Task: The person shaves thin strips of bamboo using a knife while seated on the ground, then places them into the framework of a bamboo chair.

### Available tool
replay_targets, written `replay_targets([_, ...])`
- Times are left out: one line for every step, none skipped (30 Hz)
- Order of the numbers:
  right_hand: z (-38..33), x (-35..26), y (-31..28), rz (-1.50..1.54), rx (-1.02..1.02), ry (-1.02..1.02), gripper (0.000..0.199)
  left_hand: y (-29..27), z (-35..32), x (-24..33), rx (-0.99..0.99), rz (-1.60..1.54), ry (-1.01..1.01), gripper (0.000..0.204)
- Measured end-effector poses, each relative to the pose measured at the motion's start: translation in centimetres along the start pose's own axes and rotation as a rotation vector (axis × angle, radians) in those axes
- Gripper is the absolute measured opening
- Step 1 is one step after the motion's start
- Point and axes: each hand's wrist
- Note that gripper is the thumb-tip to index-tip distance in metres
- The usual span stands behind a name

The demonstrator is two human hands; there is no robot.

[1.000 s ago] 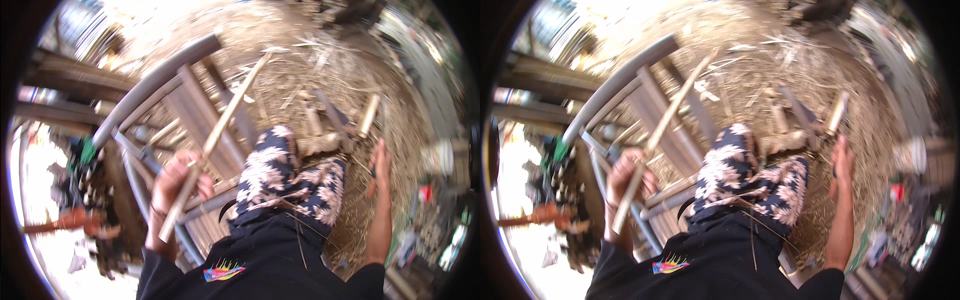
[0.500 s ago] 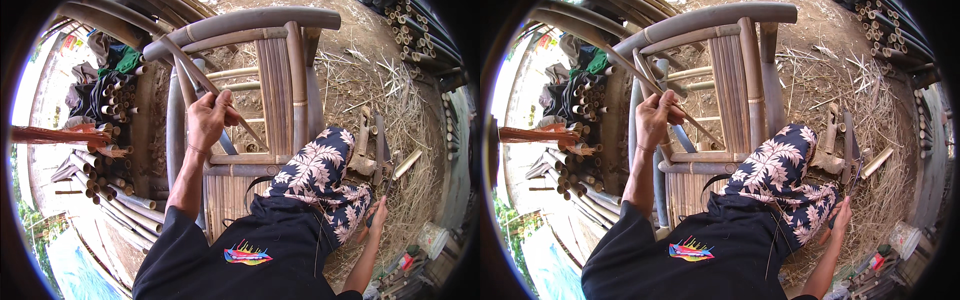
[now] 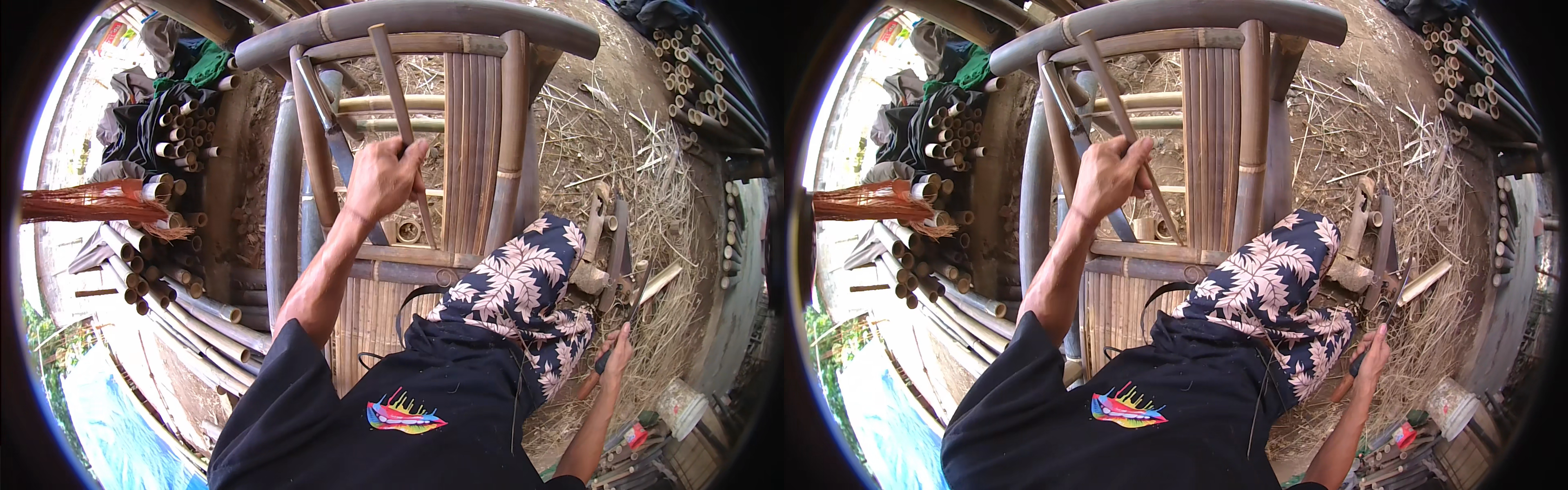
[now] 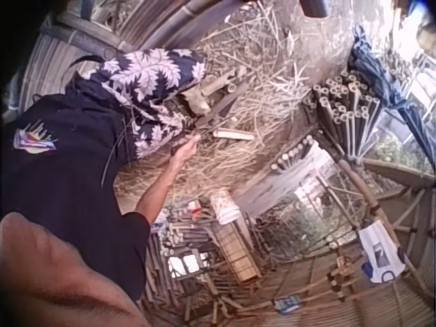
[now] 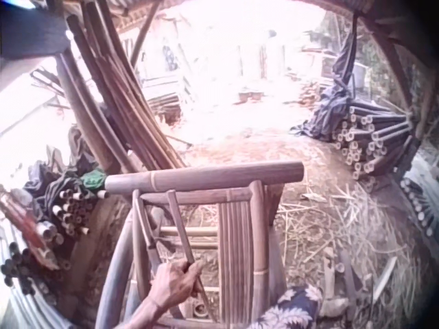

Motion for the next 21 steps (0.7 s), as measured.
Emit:
replay_targets([-0.1, -1.9, 1.2, -0.055, -0.051, -0.025, 0.047, -0.1, 1.3, -0.6, -0.021, 0.035, -0.035, 0.041])
replay_targets([-0.5, -3.5, 2.1, -0.109, -0.083, -0.047, 0.043, 0.6, 2.9, -1.3, -0.058, 0.065, -0.061, 0.041])
replay_targets([-0.5, -5.3, 3.6, -0.069, -0.14, -0.146, 0.032, 1.0, 4.5, -1.9, -0.082, 0.098, -0.075, 0.041])
replay_targets([-0.8, -7.2, 5.2, -0.087, -0.18, -0.238, 0.032, 2.3, 6.0, -4.1, -0.004, 0.166, -0.032, 0.043])
replay_targets([-1.4, -10.0, 7.6, -0.103, -0.228, -0.334, 0.037, 3.3, 7.3, -6.6, 0.085, 0.237, 0.006, 0.044])
replay_targets([-1.4, -12.8, 9.8, -0.141, -0.275, -0.397, 0.041, 3.5, 8.0, -7.1, 0.084, 0.282, -0.004, 0.048])
replay_targets([-1.9, -15.4, 11.7, -0.19, -0.317, -0.443, 0.047, 3.6, 8.1, -6.8, 0.072, 0.247, -0.018, 0.051])
replay_targets([-2.4, -18.0, 14.1, -0.214, -0.392, -0.5, 0.047, 3.5, 8.0, -7.0, 0.065, 0.306, -0.012, 0.052])
replay_targets([-2.6, -21.0, 16.8, -0.237, -0.479, -0.563, 0.047, 3.2, 8.0, -7.2, 0.069, 0.367, -0.015, 0.053])
replay_targets([-3.1, -24.7, 19.6, -0.428, -0.521, -0.633, 0.046, 3.3, 7.4, -7.3, 0.071, 0.441, -0.021, 0.053])
replay_targets([-2.6, -27.4, 22.5, -0.54, -0.504, -0.904, 0.045, 3.5, 7.0, -6.8, 0.073, 0.513, -0.012, 0.053])
replay_targets([0.2, -29.2, 24.7, -0.549, -0.394, -1.383, 0.046, 3.7, 6.2, -4.4, 0.056, 0.493, 0.007, 0.053])
replay_targets([-1.0, -32.0, 27.6, -0.507, -0.417, -1.221, 0.044, 3.5, 5.4, -4.3, 0.072, 0.491, -0.019, 0.053])
replay_targets([-2.7, -34.7, 30.6, -0.47, -0.436, -1.066, 0.042, 3.4, 4.8, -3.9, 0.072, 0.471, -0.05, 0.052])
replay_targets([-1.6, -35.8, 33.1, -0.527, -0.311, -1.117, 0.041, 3.3, 4.5, -2.7, 0.074, 0.449, -0.062, 0.051])
replay_targets([-2.7, -36.8, 34.4, -0.69, -0.488, -1.092, 0.041, 3.0, 4.1, -2.3, 0.06, 0.432, -0.096, 0.05])
replay_targets([-4.2, -37.6, 35.8, -0.851, -0.685, -1.058, 0.041, 2.8, 3.8, -3.0, 0.065, 0.422, -0.097, 0.05])
replay_targets([-5.3, -38.5, 36.7, -1.038, -0.723, -1.126, 0.041, 2.9, 3.7, -3.8, 0.074, 0.436, -0.072, 0.052])
replay_targets([-6.2, -39.3, 37.5, -1.226, -0.752, -1.192, 0.043, 2.9, 3.6, -4.5, 0.08, 0.452, -0.044, 0.054])
replay_targets([-6.7, -39.7, 37.8, -1.42, -0.759, -1.242, 0.044, 2.9, 3.5, -4.7, 0.053, 0.455, -0.056, 0.05])
replay_targets([-6.9, -39.9, 37.9, -1.242, -0.737, -1.198, 0.044, 2.9, 3.4, -4.7, 0.024, 0.459, -0.064, 0.046])
Point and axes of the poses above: each hand's wrist, its own z-axis towards the middle knuckle, its own y-axis out of the palm, x = y × z, and after that the axes turned 8 degrees about z, right-handed
